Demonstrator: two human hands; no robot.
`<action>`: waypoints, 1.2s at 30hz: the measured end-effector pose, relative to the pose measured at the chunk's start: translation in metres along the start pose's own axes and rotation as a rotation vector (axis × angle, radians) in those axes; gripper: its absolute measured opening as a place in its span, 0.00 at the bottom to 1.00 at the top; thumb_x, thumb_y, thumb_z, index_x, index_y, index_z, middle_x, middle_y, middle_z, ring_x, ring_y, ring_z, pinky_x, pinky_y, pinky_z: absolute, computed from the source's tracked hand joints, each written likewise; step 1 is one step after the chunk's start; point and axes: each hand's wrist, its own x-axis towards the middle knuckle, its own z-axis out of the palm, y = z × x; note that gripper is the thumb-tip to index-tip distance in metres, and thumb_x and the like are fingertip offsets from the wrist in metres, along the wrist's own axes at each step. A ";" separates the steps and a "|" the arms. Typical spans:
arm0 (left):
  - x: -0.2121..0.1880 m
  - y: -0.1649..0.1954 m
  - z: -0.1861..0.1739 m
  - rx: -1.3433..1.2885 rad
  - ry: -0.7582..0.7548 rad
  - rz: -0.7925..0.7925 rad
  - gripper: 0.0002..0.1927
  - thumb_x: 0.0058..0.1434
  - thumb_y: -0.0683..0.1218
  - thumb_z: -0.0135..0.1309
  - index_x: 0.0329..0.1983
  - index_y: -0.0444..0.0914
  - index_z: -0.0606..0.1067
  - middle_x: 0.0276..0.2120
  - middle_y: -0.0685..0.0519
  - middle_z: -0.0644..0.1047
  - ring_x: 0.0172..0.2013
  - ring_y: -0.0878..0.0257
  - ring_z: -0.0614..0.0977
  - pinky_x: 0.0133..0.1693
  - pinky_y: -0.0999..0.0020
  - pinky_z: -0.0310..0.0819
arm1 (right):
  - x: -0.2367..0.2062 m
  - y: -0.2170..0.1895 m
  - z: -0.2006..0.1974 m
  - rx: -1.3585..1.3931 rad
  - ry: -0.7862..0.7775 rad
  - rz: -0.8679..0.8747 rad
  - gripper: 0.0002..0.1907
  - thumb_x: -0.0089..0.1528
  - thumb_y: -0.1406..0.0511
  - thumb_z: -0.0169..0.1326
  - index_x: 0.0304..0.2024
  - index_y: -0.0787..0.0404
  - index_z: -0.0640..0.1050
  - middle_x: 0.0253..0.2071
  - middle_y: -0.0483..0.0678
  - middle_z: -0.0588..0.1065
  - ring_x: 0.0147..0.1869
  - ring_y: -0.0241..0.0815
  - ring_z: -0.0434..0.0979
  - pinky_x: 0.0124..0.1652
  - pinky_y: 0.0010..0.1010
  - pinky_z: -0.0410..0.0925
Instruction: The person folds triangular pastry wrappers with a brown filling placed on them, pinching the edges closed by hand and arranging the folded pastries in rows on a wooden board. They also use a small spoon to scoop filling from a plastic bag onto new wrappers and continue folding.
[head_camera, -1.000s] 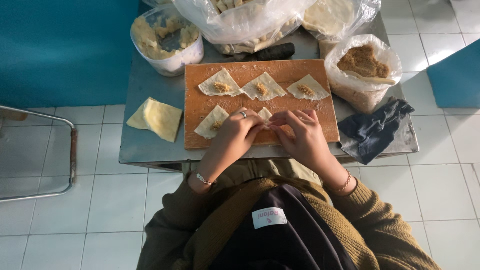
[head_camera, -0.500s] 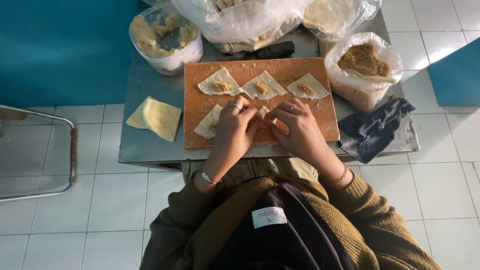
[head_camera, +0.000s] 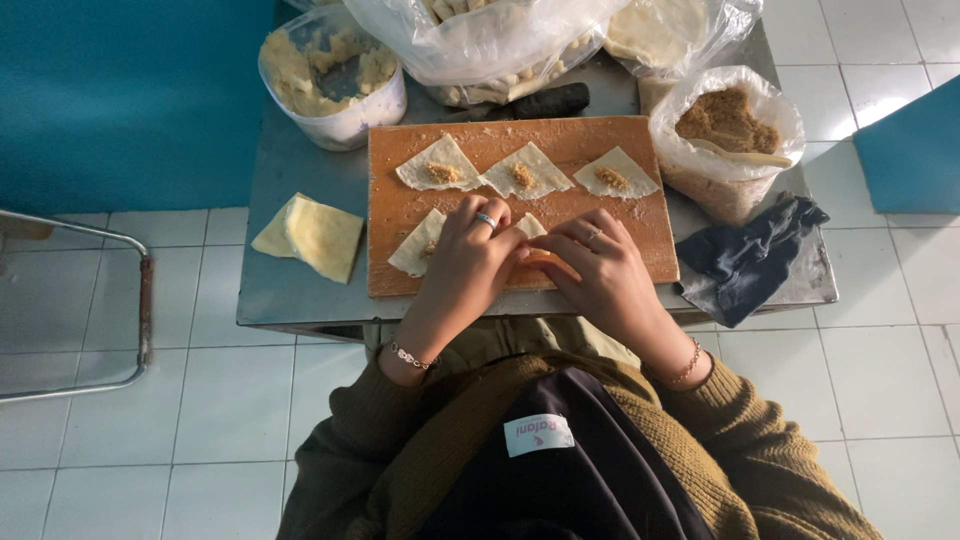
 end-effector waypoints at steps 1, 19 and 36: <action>0.000 -0.001 0.001 0.000 0.006 0.007 0.05 0.61 0.41 0.61 0.36 0.35 0.78 0.43 0.51 0.72 0.50 0.54 0.72 0.53 0.57 0.69 | 0.001 0.001 0.002 -0.009 0.002 -0.024 0.11 0.59 0.66 0.64 0.43 0.59 0.83 0.43 0.47 0.80 0.51 0.49 0.76 0.51 0.39 0.69; -0.001 -0.005 0.009 0.079 0.056 -0.067 0.06 0.60 0.44 0.63 0.38 0.38 0.82 0.51 0.52 0.74 0.57 0.54 0.70 0.56 0.51 0.55 | 0.001 0.009 0.010 -0.192 0.045 0.053 0.12 0.59 0.60 0.66 0.46 0.49 0.85 0.43 0.36 0.79 0.53 0.42 0.72 0.52 0.37 0.59; 0.001 -0.001 0.017 0.218 0.079 -0.096 0.07 0.63 0.45 0.60 0.44 0.43 0.83 0.57 0.54 0.73 0.61 0.55 0.68 0.57 0.44 0.49 | 0.004 0.015 0.018 -0.273 0.071 0.055 0.09 0.61 0.59 0.66 0.45 0.47 0.85 0.46 0.36 0.80 0.58 0.42 0.72 0.55 0.44 0.55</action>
